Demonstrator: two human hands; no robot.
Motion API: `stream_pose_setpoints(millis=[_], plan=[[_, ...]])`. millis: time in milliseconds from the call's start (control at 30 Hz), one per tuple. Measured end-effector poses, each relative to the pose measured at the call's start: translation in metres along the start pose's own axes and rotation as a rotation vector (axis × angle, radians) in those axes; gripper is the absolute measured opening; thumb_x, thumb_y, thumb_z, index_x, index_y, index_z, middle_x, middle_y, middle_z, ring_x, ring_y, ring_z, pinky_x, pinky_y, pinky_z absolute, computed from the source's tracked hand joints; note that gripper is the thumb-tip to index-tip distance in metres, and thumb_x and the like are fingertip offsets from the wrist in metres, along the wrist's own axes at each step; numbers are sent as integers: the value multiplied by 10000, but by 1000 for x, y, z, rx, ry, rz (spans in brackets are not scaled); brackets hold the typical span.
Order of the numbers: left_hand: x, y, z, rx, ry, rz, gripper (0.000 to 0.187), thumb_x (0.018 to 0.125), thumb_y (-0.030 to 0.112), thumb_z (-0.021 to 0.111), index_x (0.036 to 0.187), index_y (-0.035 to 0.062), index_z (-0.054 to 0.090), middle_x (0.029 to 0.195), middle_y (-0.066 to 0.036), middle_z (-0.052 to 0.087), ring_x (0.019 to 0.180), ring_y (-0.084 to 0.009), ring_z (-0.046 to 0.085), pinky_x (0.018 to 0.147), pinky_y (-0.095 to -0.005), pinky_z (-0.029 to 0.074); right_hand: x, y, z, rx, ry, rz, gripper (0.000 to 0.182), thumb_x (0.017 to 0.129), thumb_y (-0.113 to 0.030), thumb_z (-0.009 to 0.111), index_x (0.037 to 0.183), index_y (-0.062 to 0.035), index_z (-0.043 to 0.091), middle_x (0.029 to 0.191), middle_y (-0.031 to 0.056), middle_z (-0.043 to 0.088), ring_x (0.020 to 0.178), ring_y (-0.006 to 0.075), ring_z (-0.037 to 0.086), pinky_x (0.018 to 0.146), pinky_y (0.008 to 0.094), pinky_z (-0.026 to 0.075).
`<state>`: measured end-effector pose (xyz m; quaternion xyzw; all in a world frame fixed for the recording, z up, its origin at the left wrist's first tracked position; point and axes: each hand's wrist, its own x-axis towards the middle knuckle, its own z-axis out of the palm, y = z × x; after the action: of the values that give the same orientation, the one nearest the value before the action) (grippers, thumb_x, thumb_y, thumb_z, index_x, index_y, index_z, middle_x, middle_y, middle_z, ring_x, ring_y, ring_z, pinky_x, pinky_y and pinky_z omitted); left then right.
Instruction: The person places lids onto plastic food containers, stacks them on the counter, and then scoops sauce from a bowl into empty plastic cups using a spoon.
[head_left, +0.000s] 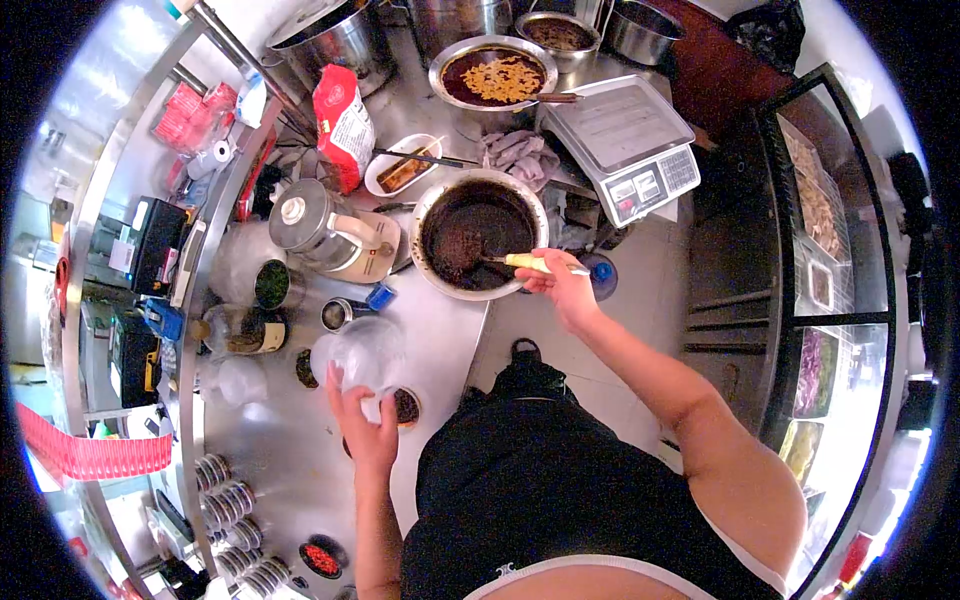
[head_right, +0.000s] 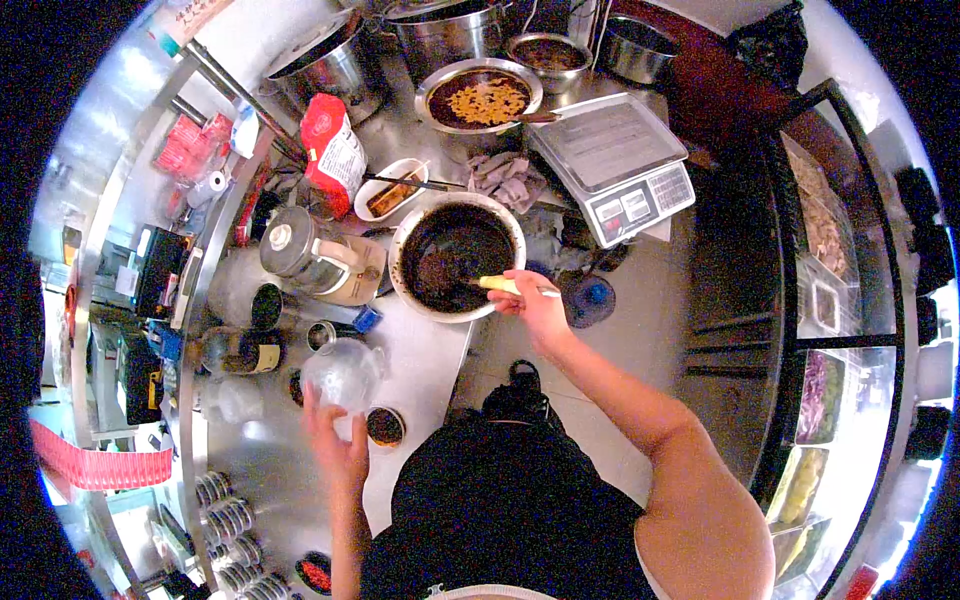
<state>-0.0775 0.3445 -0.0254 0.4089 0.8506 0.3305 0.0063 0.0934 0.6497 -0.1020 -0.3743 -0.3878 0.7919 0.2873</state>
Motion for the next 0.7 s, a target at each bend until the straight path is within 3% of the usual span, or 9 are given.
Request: stream_pose_setpoints(millis=[233, 433, 567, 600, 667, 700], plan=[[80, 31, 22, 110, -42, 159, 198, 707, 81, 727, 830, 60, 573, 1422, -245, 352, 1282, -421, 366, 1034, -482, 322, 7, -12, -3, -96, -13, -67, 301, 998, -245, 418, 1160, -13, 521, 1014, 181, 673, 790, 177, 641, 737, 299, 510], [136, 51, 63, 157, -107, 180, 220, 684, 81, 757, 827, 48, 593, 1365, -239, 422, 1248, -412, 411, 1020, -468, 352, -12, -45, 20, -184, -43, -317, 312, 1004, -206, 416, 1196, 28, 494, 1053, 183, 656, 820, 177, 640, 760, 297, 507], [154, 40, 112, -188, -46, 59, 228, 681, 79, 783, 814, 28, 605, 1259, -260, 491, 1256, -401, 435, 1016, -402, 384, -33, -57, 32, -312, -130, -563, 316, 1000, -211, 453, 1199, 23, 529, 1067, 164, 658, 812, 156, 639, 749, 278, 524], [154, 42, 117, -262, -27, 48, 225, 685, 73, 783, 815, 22, 605, 1271, -253, 485, 1261, -385, 437, 1005, -399, 403, -39, -49, 32, -276, -158, -601, 239, 966, -122, 503, 1158, 10, 556, 1049, 178, 658, 850, 197, 640, 763, 315, 521], [151, 51, 121, -418, 12, 28, 221, 693, 62, 782, 817, 12, 606, 1294, -238, 473, 1272, -352, 443, 984, -393, 441, -43, -48, 13, -872, -358, -967, 252, 872, -7, 577, 1124, -22, 577, 1050, 193, 645, 898, 280, 631, 786, 371, 510], [149, 52, 122, -589, 17, -28, 206, 697, 30, 773, 812, 13, 603, 1333, -206, 435, 1258, -326, 457, 971, -379, 458, -43, -49, 9, -895, -400, -1050, 283, 836, 12, 591, 1116, -32, 581, 1056, 197, 638, 913, 305, 623, 794, 386, 505]])
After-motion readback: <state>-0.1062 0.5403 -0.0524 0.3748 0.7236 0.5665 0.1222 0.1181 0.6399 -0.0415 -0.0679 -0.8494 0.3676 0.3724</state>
